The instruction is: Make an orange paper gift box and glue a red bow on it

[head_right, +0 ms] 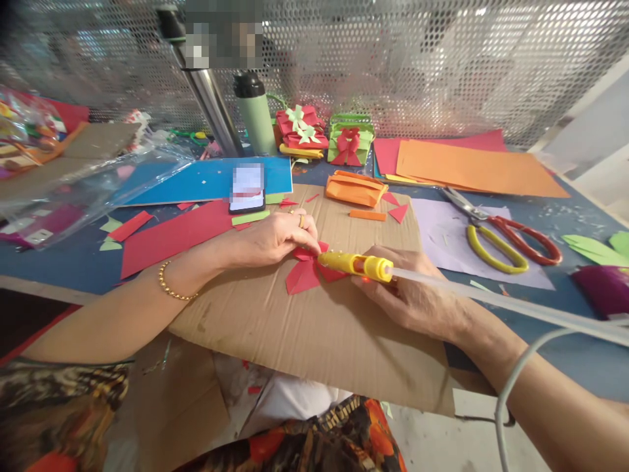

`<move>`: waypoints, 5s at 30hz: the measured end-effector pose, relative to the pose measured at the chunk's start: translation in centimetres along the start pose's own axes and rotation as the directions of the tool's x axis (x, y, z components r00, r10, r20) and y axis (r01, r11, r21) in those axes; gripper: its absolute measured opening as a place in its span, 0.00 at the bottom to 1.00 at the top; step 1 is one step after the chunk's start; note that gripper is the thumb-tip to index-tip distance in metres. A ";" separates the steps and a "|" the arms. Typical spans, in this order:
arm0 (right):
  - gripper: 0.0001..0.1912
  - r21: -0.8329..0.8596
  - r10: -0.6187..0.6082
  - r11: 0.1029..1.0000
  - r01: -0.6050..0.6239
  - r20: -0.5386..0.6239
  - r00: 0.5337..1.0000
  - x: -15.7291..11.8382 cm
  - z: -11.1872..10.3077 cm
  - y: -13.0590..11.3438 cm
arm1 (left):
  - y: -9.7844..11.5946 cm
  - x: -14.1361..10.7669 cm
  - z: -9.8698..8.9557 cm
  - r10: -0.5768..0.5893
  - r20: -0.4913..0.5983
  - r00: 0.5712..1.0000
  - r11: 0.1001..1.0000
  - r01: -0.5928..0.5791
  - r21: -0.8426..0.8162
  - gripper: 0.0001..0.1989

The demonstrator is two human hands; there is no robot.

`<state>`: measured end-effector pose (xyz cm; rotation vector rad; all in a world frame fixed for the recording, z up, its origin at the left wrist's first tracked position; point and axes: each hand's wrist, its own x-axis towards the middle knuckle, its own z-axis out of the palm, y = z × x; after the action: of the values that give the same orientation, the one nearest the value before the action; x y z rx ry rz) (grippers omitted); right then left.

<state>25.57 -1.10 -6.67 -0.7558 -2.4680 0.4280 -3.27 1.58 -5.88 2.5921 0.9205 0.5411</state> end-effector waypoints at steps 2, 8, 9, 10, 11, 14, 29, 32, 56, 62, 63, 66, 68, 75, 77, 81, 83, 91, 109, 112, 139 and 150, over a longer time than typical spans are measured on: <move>0.17 -0.012 -0.014 1.000 0.014 0.004 1.000 0.1 0.0 -0.1 | 0.1 0.0 -0.1 0.004 0.007 1.000 1.000 -0.004 0.007 0.17; 0.18 -0.007 0.027 1.000 -0.026 0.033 0.999 0.1 -0.1 -0.2 | 0.4 0.0 -0.3 0.011 -0.085 0.996 1.000 -0.010 0.015 0.19; 0.18 -0.006 0.020 1.000 -0.020 0.029 0.999 0.1 -0.1 -0.2 | 0.4 0.0 -0.3 0.003 -0.116 0.993 1.000 0.000 0.023 0.19; 0.18 -0.004 0.008 1.000 -0.008 0.023 1.000 0.1 -0.1 -0.2 | 0.4 0.0 -0.3 -0.012 -0.144 0.990 0.999 0.017 0.034 0.19; 0.18 -0.003 -0.002 1.000 0.003 0.019 1.000 0.1 -0.1 -0.2 | 0.3 0.1 -0.3 -0.030 -0.163 0.986 0.998 0.038 0.046 0.19; 0.17 -0.002 -0.026 1.000 0.026 0.007 1.000 0.1 -0.1 -0.2 | -0.2 0.4 -0.1 -0.078 -0.183 0.980 0.995 0.089 0.052 0.16; 0.18 0.019 0.070 0.997 -0.071 0.046 0.996 -0.1 -0.2 -0.1 | 0.2 1.5 0.1 -0.170 -0.038 0.985 0.983 0.167 -0.073 0.07; 0.17 0.013 0.056 0.998 -0.056 0.049 0.997 -0.1 -0.2 -0.2 | 0.6 1.6 0.0 -0.205 -0.019 0.979 0.977 0.203 -0.065 0.11; 0.13 -0.009 -0.080 0.997 0.080 -0.042 0.996 -0.2 -0.2 0.1 | 1.4 2.6 -0.8 -0.309 0.139 0.941 0.944 0.321 -0.072 0.24; 0.13 -0.029 -0.112 0.993 0.110 -0.067 0.991 -0.5 -0.3 0.3 | 1.2 2.4 -0.9 -0.277 0.106 0.955 0.954 0.287 -0.091 0.23; 0.14 -0.030 -0.092 0.995 0.090 -0.071 0.993 -0.5 -0.3 0.3 | 1.2 2.4 -0.9 -0.275 0.080 0.958 0.954 0.282 -0.098 0.22; 0.16 -0.032 -0.040 0.999 0.038 -0.063 0.997 -0.6 -0.1 0.6 | 1.0 2.3 -1.0 -0.301 -0.079 0.950 0.952 0.295 -0.080 0.19; 0.15 -0.030 -0.028 0.999 0.027 -0.050 0.998 -0.5 0.0 0.6 | 1.0 2.2 -1.1 -0.301 -0.213 0.930 0.953 0.302 -0.029 0.17; 0.15 -0.079 -0.095 0.993 0.091 -0.051 0.994 -0.2 0.1 0.4 | 1.2 1.7 -0.8 -0.199 -0.331 0.923 0.968 0.237 0.078 0.14; 0.16 -0.096 -0.100 0.991 0.096 -0.039 0.994 0.0 -0.1 0.1 | 1.4 1.6 -0.7 -0.187 -0.315 0.930 0.972 0.221 0.077 0.14; 0.16 -0.108 -0.073 0.991 0.075 0.019 0.997 0.5 -0.7 -0.5 | 1.6 1.4 -0.7 -0.179 -0.312 0.933 0.974 0.212 0.075 0.14; 0.16 -0.108 -0.066 0.992 0.068 0.018 0.998 0.6 -0.8 -0.8 | 1.6 1.3 -0.8 -0.177 -0.321 0.930 0.973 0.213 0.083 0.14; 0.21 -0.129 -0.031 0.991 0.035 0.033 0.999 0.7 -0.8 -0.6 | 1.7 0.8 -1.2 -0.174 -0.279 0.944 0.971 0.211 0.111 0.13; 0.25 -0.093 0.073 0.993 -0.072 0.002 0.997 -0.2 0.3 0.1 | 2.1 0.1 -1.2 -0.368 0.046 0.929 0.929 0.365 0.059 0.16; 0.24 -0.083 0.070 0.994 -0.070 -0.001 0.998 0.0 0.0 -0.1 | 1.8 0.0 -0.9 -0.354 0.019 0.935 0.935 0.353 0.042 0.18; 0.30 -0.080 0.187 0.980 -0.181 0.070 0.980 0.5 -0.5 -0.8 | 1.9 0.0 -0.6 -0.348 0.033 0.937 0.937 0.346 0.049 0.21; 0.27 -0.068 0.167 0.984 -0.162 0.074 0.983 0.8 -0.7 -1.1 | 2.0 0.2 -0.6 -0.334 0.028 0.942 0.941 0.332 0.068 0.20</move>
<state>24.97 -1.39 -5.31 -0.9915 -2.5120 0.4524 -2.39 0.33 -4.43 2.4127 1.3467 0.3713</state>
